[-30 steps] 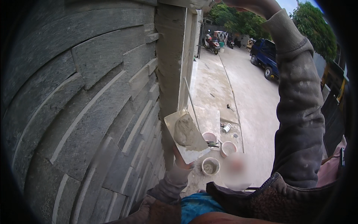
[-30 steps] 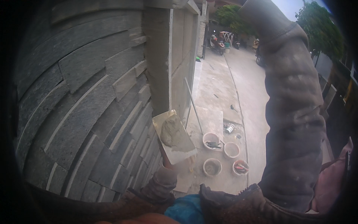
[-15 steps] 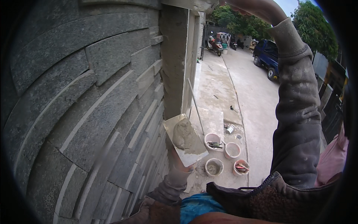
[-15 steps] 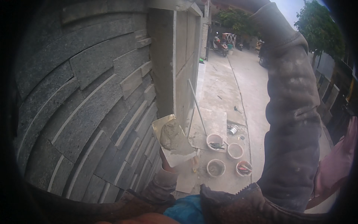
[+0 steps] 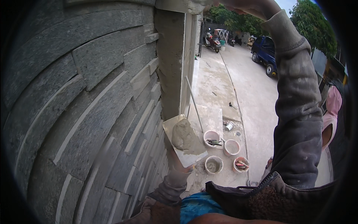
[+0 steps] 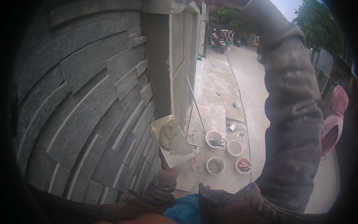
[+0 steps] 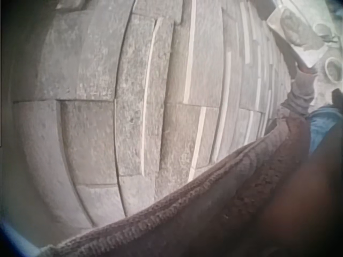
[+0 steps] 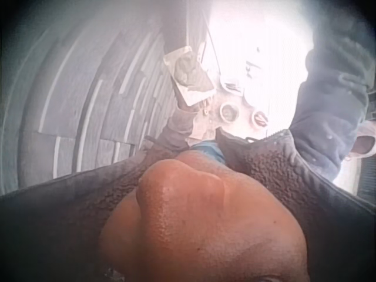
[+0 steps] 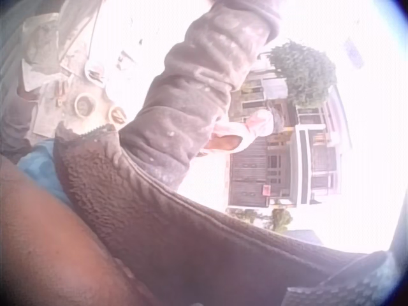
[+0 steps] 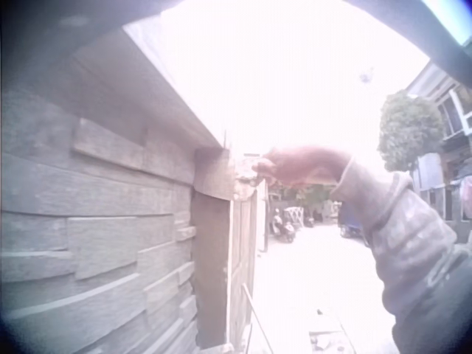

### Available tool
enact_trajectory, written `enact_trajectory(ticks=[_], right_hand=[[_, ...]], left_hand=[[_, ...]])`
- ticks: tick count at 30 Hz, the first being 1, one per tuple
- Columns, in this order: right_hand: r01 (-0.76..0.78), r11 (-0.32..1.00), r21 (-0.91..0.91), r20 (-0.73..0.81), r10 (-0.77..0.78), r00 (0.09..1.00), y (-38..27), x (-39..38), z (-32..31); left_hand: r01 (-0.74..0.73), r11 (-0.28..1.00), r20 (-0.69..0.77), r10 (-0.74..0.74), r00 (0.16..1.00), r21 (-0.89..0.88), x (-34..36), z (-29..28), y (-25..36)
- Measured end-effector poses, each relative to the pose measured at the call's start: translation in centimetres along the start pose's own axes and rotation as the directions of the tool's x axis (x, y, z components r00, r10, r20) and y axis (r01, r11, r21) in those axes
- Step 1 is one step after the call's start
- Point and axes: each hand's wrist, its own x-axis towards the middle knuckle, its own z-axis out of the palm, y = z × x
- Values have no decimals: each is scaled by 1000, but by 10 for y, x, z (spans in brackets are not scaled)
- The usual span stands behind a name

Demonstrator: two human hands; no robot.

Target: The person scoops mortar from a bucket with a trowel and applies it to the vertical joints of a curved stone wall. They repeatedly smooth the mortar into the gaps between stones using the trowel edge.

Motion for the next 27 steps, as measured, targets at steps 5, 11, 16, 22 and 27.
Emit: enact_trajectory(ticks=[5, 11, 16, 22, 27], right_hand=[[116, 950, -288, -45, -135, 990, 10, 3, 9], [22, 976, -218, -121, -49, 991, -13, -22, 31], [-83, 971, -224, 77, 103, 992, -45, -47, 32], [18, 894, -448, -179, -109, 978, 25, -69, 88], [8, 982, -188, -54, -18, 998, 29, -128, 65]], left_hand=[[3, 997, -20, -4, 1000, -71, 2, 12, -8], [60, 989, 2, -60, 998, -138, -3, 1, -6], [-94, 978, -19, 99, 995, 185, -10, -3, -15], [62, 993, 100, -52, 994, -100, -25, 33, -5], [-147, 967, 2, 149, 989, 209, -18, -12, 1]])
